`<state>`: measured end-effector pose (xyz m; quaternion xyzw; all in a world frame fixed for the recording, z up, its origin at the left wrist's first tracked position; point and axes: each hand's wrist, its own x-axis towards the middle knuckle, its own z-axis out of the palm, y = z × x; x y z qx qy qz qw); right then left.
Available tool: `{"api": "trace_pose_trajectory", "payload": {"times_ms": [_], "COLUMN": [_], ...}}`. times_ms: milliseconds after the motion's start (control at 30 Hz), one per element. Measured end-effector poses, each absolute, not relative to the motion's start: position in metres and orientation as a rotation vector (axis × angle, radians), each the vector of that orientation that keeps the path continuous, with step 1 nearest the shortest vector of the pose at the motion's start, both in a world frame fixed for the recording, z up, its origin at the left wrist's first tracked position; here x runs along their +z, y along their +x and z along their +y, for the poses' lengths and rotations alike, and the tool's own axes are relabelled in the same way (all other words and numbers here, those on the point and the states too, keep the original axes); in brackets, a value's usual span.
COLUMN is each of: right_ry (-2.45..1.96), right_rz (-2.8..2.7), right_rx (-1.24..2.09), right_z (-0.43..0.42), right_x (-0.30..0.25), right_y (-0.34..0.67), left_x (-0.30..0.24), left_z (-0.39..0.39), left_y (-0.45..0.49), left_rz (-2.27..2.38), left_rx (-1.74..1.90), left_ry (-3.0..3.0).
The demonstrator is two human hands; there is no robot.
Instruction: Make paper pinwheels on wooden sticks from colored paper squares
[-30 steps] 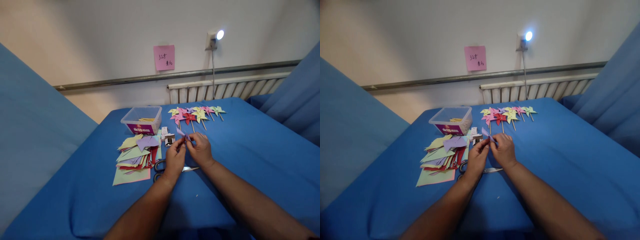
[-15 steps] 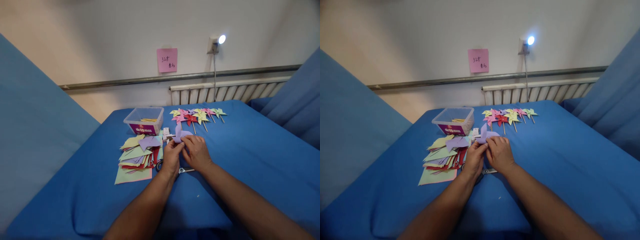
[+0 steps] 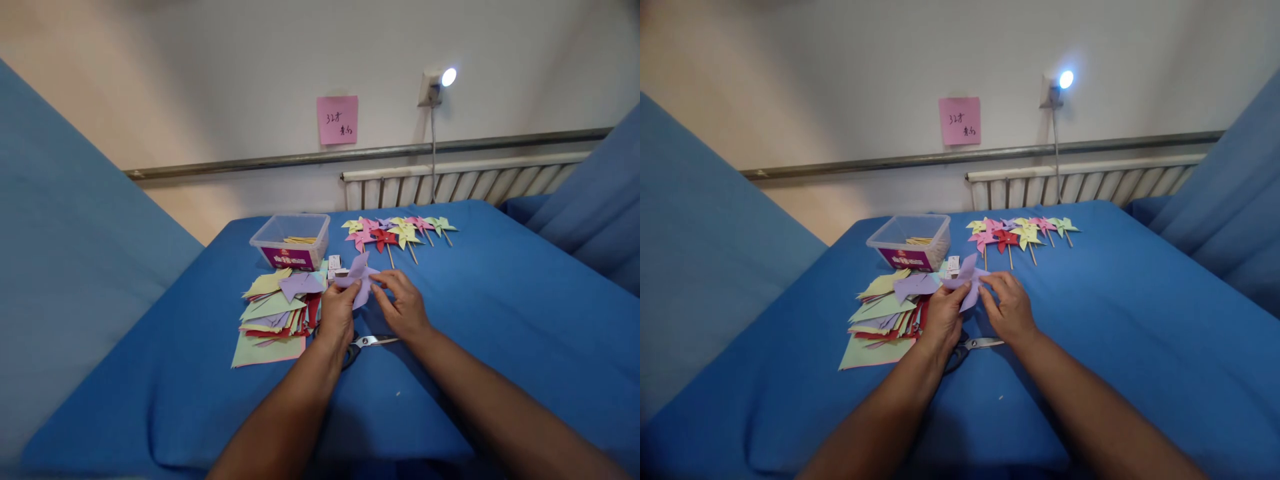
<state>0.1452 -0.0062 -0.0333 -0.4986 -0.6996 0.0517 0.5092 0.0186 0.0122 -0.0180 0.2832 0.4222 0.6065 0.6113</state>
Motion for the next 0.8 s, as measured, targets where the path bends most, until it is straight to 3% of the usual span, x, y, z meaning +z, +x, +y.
{"api": "trace_pose_trajectory", "payload": {"times_ms": [200, 433, 667, 800], "right_ry": [-1.176, -1.077, -1.304, -1.479], "right_rz": [-1.549, -1.459, -2.215, -2.482], "right_rx": [0.195, 0.035, 0.125, 0.308], "right_z": [-0.005, 0.017, 0.119, 0.172], "right_x": [-0.036, -0.004, 0.072, 0.083], "right_y": [0.150, 0.150, 0.075, 0.025], "left_x": [-0.022, -0.037, -0.042, -0.050], "left_z": [0.008, 0.009, 0.006, 0.005], "left_y": [0.022, 0.027, 0.029, 0.032], "left_rz": [1.067, 1.073, 1.100, 1.051], "left_rx": [1.347, 1.225, 1.140, 1.100], "left_ry": [0.765, 0.745, 0.739, 0.755]}}
